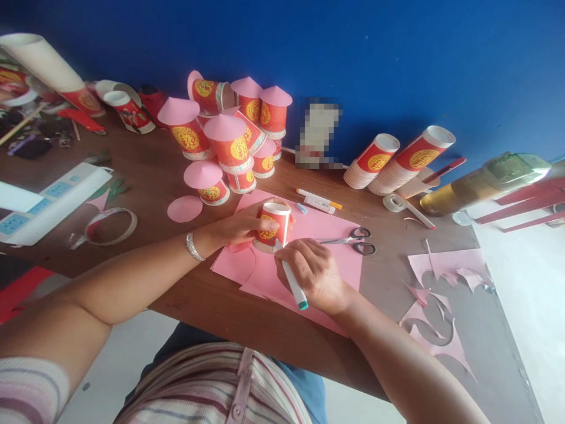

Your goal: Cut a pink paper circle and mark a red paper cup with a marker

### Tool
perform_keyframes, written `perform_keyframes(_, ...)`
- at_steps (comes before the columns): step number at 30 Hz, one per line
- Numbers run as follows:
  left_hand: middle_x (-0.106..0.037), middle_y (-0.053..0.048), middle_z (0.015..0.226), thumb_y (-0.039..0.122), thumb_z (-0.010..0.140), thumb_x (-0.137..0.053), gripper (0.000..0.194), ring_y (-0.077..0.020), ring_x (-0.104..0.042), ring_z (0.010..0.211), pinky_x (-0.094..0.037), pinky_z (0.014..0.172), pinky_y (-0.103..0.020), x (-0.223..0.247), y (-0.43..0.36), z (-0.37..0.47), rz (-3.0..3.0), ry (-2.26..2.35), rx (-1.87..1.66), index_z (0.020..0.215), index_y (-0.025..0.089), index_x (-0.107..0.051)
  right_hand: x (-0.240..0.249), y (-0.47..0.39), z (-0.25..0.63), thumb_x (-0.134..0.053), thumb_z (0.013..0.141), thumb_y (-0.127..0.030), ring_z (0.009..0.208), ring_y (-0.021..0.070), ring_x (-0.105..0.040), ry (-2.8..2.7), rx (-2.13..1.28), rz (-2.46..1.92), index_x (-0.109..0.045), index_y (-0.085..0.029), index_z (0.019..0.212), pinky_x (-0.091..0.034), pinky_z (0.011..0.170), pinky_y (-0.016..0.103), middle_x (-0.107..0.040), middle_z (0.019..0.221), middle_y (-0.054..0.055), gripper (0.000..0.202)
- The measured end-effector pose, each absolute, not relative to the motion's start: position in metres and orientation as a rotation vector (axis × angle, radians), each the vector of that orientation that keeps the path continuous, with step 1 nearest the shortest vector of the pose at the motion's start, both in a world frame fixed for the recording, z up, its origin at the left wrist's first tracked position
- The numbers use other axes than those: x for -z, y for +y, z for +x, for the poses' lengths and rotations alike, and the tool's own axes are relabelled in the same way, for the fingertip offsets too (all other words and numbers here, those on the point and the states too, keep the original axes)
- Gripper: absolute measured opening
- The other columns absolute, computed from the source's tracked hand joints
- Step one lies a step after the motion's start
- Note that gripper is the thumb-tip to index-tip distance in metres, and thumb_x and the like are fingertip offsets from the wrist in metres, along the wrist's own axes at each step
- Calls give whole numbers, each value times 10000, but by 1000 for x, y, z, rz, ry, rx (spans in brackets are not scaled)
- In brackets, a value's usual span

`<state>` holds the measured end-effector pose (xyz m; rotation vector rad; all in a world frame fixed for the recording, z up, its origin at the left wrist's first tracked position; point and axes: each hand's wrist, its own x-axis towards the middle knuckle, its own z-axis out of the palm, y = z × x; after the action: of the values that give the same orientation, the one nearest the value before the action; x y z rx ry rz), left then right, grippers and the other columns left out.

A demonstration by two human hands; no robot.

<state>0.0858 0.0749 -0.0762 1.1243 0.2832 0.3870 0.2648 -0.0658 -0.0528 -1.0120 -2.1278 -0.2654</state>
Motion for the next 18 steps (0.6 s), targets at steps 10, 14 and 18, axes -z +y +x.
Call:
perform_keyframes(10, -701, -72, 939, 311, 862, -796, 261, -180, -669, 838, -531, 751, -307, 75, 74, 85, 1131, 291, -405, 1056, 173, -688, 52, -68, 264, -619, 919, 24, 627, 139, -548, -2157, 273, -1019, -557, -208, 994, -468, 574, 276, -618, 740, -8, 251)
perform_keyframes(14, -683, -64, 942, 298, 852, -801, 286, -169, -643, 819, -519, 740, -304, 71, 73, 85, 1113, 294, -410, 1084, 175, -690, 52, -68, 263, -593, 936, 11, 631, 138, -549, -2153, 265, -1018, -557, -216, 991, -483, 579, 273, -620, 742, -12, 237)
perform_keyframes(18, -668, -58, 907, 309, 859, -793, 260, -162, -617, 797, -496, 713, -289, 69, 72, 85, 1130, 302, -412, 1051, 169, -688, 53, -68, 263, -605, 927, 16, 646, 141, -568, -2154, 263, -1008, -561, -210, 998, -502, 593, 275, -630, 754, -5, 241)
